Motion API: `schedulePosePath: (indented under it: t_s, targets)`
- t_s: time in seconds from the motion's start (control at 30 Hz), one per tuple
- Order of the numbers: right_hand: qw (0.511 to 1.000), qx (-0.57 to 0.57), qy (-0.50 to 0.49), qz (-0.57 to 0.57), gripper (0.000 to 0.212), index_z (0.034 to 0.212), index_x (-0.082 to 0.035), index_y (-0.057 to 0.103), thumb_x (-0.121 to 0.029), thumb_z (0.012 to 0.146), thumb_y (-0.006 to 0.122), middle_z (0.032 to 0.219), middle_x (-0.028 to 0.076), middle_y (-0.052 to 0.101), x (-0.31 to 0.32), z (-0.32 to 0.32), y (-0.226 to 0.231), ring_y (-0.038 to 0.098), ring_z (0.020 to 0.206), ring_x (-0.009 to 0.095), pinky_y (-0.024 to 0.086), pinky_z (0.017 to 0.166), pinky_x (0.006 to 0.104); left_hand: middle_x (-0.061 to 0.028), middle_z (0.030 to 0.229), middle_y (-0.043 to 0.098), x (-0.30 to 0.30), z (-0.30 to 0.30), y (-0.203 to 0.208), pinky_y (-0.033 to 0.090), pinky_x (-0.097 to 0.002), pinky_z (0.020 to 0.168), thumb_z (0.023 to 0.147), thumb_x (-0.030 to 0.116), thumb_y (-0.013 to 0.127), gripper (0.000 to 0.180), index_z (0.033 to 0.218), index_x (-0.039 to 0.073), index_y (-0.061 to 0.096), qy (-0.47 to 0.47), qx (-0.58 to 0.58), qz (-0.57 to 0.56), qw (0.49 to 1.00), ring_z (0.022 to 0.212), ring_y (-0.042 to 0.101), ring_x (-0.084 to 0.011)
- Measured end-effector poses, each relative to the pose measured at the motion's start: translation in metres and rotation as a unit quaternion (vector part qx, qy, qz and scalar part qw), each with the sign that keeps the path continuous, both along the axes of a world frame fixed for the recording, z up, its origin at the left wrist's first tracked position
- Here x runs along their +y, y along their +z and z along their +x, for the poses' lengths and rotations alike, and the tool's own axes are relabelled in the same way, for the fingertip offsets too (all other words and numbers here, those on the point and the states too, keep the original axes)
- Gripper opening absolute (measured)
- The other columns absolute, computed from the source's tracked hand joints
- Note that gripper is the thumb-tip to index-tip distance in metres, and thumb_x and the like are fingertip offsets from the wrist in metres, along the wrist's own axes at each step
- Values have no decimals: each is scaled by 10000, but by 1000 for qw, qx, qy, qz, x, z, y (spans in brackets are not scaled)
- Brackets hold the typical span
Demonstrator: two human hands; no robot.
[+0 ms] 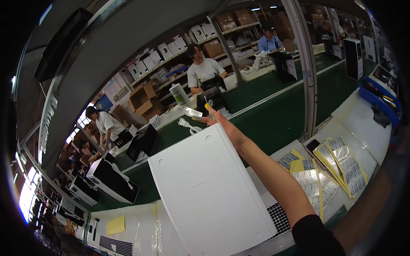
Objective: Inspecting and applying labels to plastic electronic device housings on an assembly line.
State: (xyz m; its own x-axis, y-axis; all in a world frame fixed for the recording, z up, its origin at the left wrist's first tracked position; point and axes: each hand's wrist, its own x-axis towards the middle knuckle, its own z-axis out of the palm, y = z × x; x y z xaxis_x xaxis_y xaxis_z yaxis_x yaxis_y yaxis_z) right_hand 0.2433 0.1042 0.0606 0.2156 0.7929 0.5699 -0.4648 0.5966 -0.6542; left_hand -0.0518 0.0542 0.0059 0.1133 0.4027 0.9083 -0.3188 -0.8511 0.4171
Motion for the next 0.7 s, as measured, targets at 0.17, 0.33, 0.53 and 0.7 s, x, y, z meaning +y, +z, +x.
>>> schedulePosePath:
  t_s: [0.17, 0.33, 0.53, 0.7]
  targets:
    - [997, -8, 74, 26, 728, 1497, -232, 4, -375, 962, 476, 1303, 183, 396, -16, -4, 12, 545, 1062, 247, 480, 918, 365, -260, 1273, 426, -42, -1, 25, 393, -419, 968, 704, 319, 645, 750, 1317, -34, 396, 60, -5, -6, 998, 1179, 445, -359]
    - [970, -131, -202, -28, 658, 1495, -122, 59, -244, 989, 462, 1146, 93, 558, -57, -16, 58, 517, 1065, 147, 352, 975, 285, -291, 1288, 390, -81, -25, 53, 362, -434, 984, 696, 402, 589, 795, 1313, -65, 411, 116, 64, -51, 990, 1190, 406, -403]
    - [931, -278, -205, 121, 586, 1427, -42, 229, -98, 930, 534, 968, 56, 575, -145, -63, 111, 569, 824, 93, 425, 955, 350, -307, 1313, 359, -63, -25, 62, 318, -450, 1015, 656, 551, 520, 943, 1328, -95, 376, 205, 191, -54, 958, 1194, 378, -447]
    - [875, -444, -148, 122, 526, 1303, -26, 451, -19, 823, 668, 1030, 89, 583, -166, -119, 113, 560, 716, 117, 489, 694, 290, -299, 1318, 358, -74, -28, 60, 310, -456, 1021, 644, 534, 545, 940, 1313, -106, 384, 200, 175, -99, 959, 1206, 375, -440]
